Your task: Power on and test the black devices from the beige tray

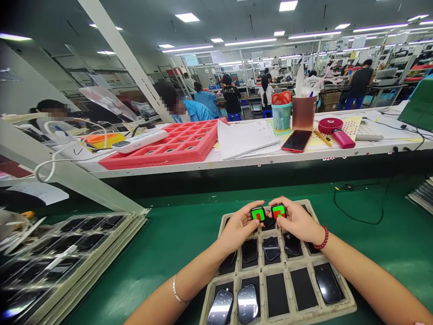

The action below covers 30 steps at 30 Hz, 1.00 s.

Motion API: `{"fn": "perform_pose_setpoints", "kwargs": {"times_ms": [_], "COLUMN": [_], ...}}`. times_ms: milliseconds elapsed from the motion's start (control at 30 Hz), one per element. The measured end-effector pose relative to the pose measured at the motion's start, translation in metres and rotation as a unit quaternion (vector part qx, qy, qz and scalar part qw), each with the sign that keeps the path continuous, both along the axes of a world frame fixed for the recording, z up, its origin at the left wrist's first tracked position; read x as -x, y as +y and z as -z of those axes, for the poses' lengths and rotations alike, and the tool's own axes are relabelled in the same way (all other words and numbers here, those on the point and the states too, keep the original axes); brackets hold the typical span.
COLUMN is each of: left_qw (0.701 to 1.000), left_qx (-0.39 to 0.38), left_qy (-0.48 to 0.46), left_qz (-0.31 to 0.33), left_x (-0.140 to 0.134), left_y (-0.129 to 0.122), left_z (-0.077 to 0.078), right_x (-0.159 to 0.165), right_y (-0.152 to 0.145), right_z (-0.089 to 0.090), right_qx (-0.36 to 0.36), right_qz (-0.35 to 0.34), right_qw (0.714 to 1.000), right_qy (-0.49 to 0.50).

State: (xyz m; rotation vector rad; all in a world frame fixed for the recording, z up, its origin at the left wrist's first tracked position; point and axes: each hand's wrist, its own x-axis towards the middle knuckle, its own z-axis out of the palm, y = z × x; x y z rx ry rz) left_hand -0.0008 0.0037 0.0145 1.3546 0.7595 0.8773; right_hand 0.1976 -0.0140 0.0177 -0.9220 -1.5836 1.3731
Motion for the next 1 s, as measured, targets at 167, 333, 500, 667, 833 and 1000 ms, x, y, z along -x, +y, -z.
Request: {"fn": "perform_pose_setpoints", "kwargs": {"times_ms": [167, 333, 500, 667, 833, 1000], "left_qw": [1.000, 0.999, 0.999, 0.999, 0.999, 0.999], "left_qx": [-0.012, -0.028, -0.041, -0.037, -0.027, -0.025], "left_qy": [0.007, 0.011, 0.021, 0.030, 0.026, 0.022], "left_qz": [-0.002, -0.011, -0.016, -0.012, -0.011, -0.010], "left_x": [0.0003, 0.0011, 0.0022, 0.0026, 0.0023, 0.0017], "left_y": [0.0005, 0.0013, 0.0015, 0.0010, 0.0010, 0.0006], "left_z": [0.0010, 0.0017, 0.0021, 0.0009, -0.0010, -0.0022], "right_x": [0.0003, -0.0002, 0.0010, 0.0007, 0.0003, 0.0000], "right_y": [-0.0004, -0.0006, -0.0019, -0.0019, -0.0024, -0.0022], "right_z": [-0.0012, -0.0024, -0.0052, -0.0064, -0.0086, -0.0084], "right_qx": [-0.014, -0.006, -0.010, -0.006, -0.002, -0.010], "right_qz": [-0.001, -0.015, -0.020, -0.020, -0.018, -0.014], "right_qw": [1.000, 1.000, 1.000, 1.000, 1.000, 1.000], "right_qy": [-0.007, -0.010, -0.007, -0.014, -0.020, -0.024]}}
